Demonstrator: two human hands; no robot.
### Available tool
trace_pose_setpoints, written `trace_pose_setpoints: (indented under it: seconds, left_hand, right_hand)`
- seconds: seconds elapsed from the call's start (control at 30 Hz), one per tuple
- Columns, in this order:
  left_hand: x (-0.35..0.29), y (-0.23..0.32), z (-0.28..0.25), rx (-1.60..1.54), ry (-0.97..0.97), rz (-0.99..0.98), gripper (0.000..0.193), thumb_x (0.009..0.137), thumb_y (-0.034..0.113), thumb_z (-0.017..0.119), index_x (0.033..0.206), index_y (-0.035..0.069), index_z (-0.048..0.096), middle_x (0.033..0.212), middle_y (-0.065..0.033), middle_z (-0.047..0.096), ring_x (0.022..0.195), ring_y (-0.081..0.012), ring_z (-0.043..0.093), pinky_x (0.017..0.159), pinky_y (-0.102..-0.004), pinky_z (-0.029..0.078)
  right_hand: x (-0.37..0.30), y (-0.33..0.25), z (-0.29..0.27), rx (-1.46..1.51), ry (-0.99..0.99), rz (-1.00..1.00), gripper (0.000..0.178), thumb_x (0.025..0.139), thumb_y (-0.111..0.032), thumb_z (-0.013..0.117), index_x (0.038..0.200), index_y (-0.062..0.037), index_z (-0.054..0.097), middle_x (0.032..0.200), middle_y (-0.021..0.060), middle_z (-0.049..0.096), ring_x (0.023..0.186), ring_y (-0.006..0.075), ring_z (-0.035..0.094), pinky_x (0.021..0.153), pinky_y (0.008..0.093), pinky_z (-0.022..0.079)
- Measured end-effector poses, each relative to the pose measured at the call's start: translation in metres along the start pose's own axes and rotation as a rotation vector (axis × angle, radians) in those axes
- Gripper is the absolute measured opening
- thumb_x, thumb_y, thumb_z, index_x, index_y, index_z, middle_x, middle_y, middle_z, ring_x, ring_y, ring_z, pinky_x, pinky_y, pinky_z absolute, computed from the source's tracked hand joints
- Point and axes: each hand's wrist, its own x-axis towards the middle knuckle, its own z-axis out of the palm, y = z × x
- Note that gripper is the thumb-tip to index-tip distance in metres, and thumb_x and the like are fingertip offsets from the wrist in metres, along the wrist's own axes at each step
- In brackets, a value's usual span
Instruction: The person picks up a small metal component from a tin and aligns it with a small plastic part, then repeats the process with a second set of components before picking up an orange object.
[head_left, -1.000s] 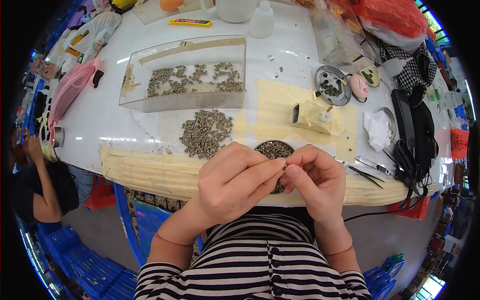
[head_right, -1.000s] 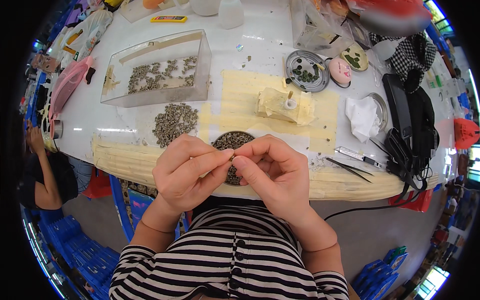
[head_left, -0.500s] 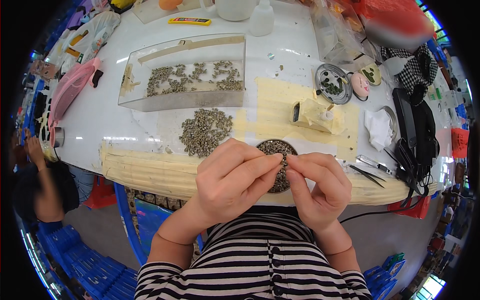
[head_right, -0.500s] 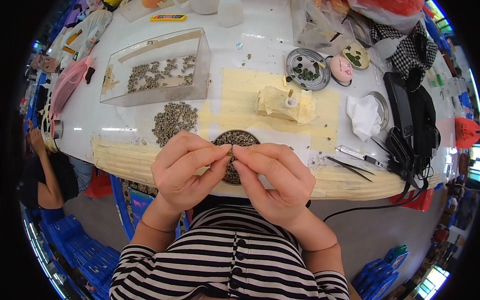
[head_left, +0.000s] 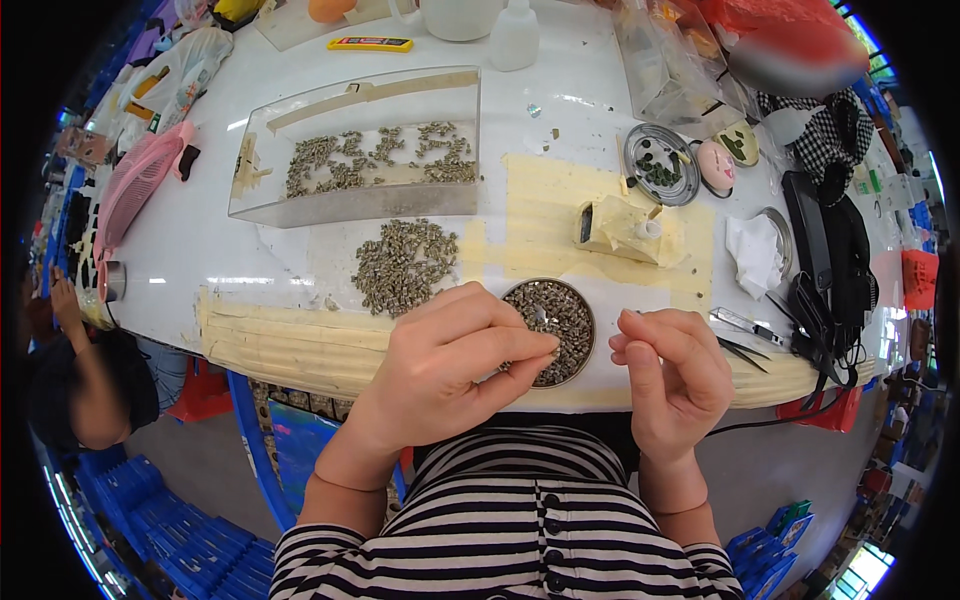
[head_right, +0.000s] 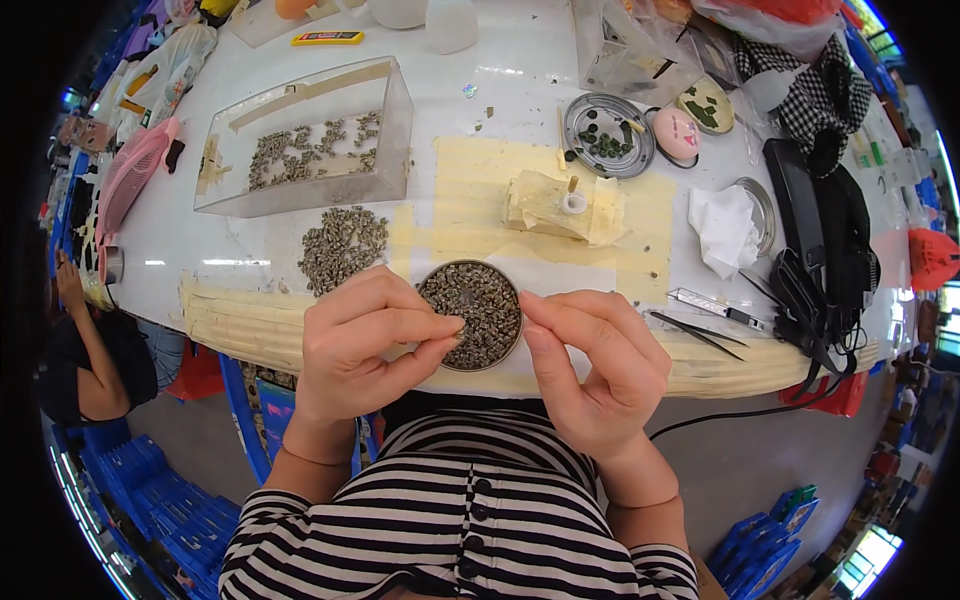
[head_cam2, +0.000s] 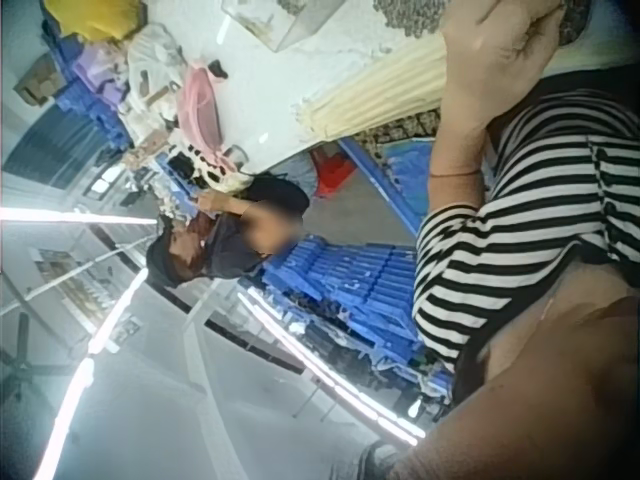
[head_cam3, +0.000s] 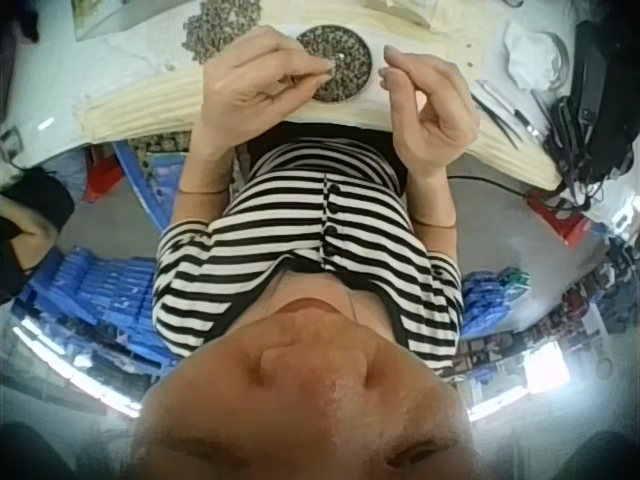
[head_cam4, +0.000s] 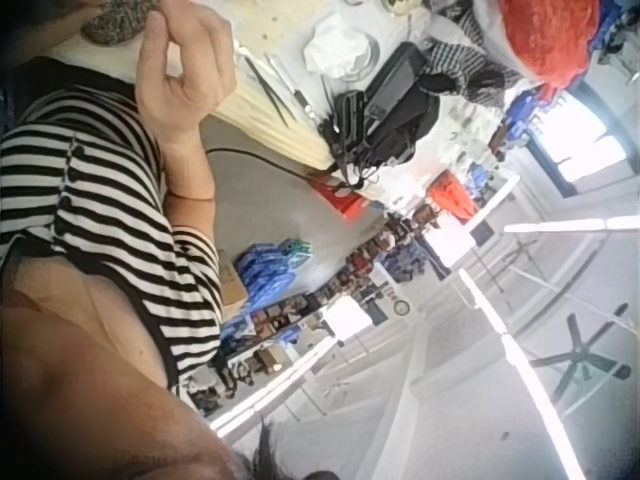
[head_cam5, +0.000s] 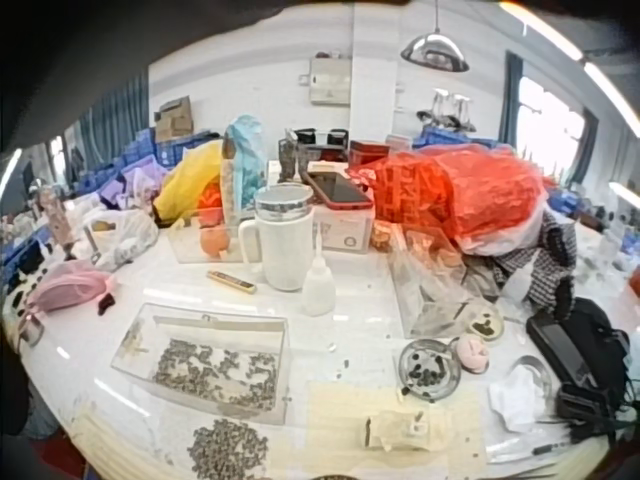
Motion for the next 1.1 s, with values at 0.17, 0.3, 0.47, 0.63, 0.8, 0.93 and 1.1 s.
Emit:
trace_pose_setpoints:
  seconds: [0.17,0.3,0.47,0.63,0.8,0.93,1.1]
  left_hand:
    - [0.002,0.007,0.002,-0.073,0.042,-0.170,0.022,0.070,-0.003,0.082,0.089,0.002,0.073,0.075,-0.0049,0.065,0.065,-0.0135,0.059,0.057,-0.0268,0.045]
    - [-0.004,-0.002,-0.004,-0.320,0.159,-0.189,0.018,0.074,-0.004,0.080,0.088,0.000,0.069,0.079,-0.0085,0.067,0.063,-0.0122,0.058,0.057,-0.0237,0.044]
    - [-0.009,0.004,-0.007,-0.721,0.328,-0.442,0.013,0.082,-0.006,0.074,0.095,-0.003,0.072,0.085,-0.0111,0.071,0.074,-0.0113,0.064,0.062,-0.0224,0.050]
    - [-0.008,0.003,-0.007,-0.799,0.429,-0.523,0.011,0.089,0.000,0.069,0.099,-0.004,0.072,0.090,-0.0128,0.072,0.075,-0.0116,0.064,0.066,-0.0225,0.052]
    - [-0.005,0.004,-0.006,-0.760,0.441,-0.600,0.015,0.093,0.005,0.067,0.104,-0.004,0.070,0.096,-0.0144,0.072,0.075,-0.0114,0.063,0.067,-0.0226,0.051]
    - [-0.005,0.001,-0.007,-0.763,0.495,-0.546,0.019,0.093,0.007,0.068,0.108,-0.004,0.068,0.095,-0.0126,0.072,0.077,-0.0105,0.062,0.069,-0.0227,0.050]
    - [-0.007,-0.002,-0.007,-0.764,0.501,-0.507,0.017,0.092,0.008,0.070,0.105,-0.002,0.067,0.094,-0.0107,0.070,0.078,-0.0101,0.062,0.068,-0.0223,0.049]
  right_hand:
    - [-0.005,0.006,0.000,-0.022,-0.027,-0.028,0.022,0.078,0.006,0.074,0.100,0.0032,0.074,0.087,0.0129,0.069,0.074,0.0191,0.065,0.066,0.0269,0.051]
    - [-0.001,0.005,0.000,-0.057,-0.052,-0.106,0.022,0.077,0.006,0.074,0.099,0.0024,0.073,0.086,0.0131,0.069,0.073,0.0197,0.065,0.064,0.0272,0.052]
    - [0.003,0.005,0.000,-0.067,-0.041,-0.166,0.023,0.075,0.007,0.074,0.098,0.0021,0.073,0.085,0.0130,0.069,0.072,0.0203,0.065,0.062,0.0276,0.052]
    - [0.006,0.007,0.002,-0.140,-0.056,-0.240,0.024,0.075,0.005,0.075,0.098,0.0016,0.073,0.084,0.0122,0.069,0.071,0.0207,0.065,0.061,0.0280,0.052]
    - [0.003,0.013,0.002,-0.207,-0.105,-0.258,0.037,0.068,-0.005,0.083,0.104,-0.0001,0.072,0.092,0.0124,0.069,0.078,0.0237,0.065,0.065,0.0307,0.053]
    - [0.011,0.005,0.001,-0.296,-0.237,-0.288,0.071,0.061,-0.023,0.089,0.122,0.0005,0.062,0.112,0.0158,0.065,0.093,0.0303,0.063,0.079,0.0385,0.052]
    - [0.006,0.003,0.006,-0.399,-0.341,-0.236,0.099,0.059,-0.033,0.089,0.141,0.0027,0.045,0.126,0.0178,0.058,0.108,0.0351,0.055,0.093,0.0447,0.045]
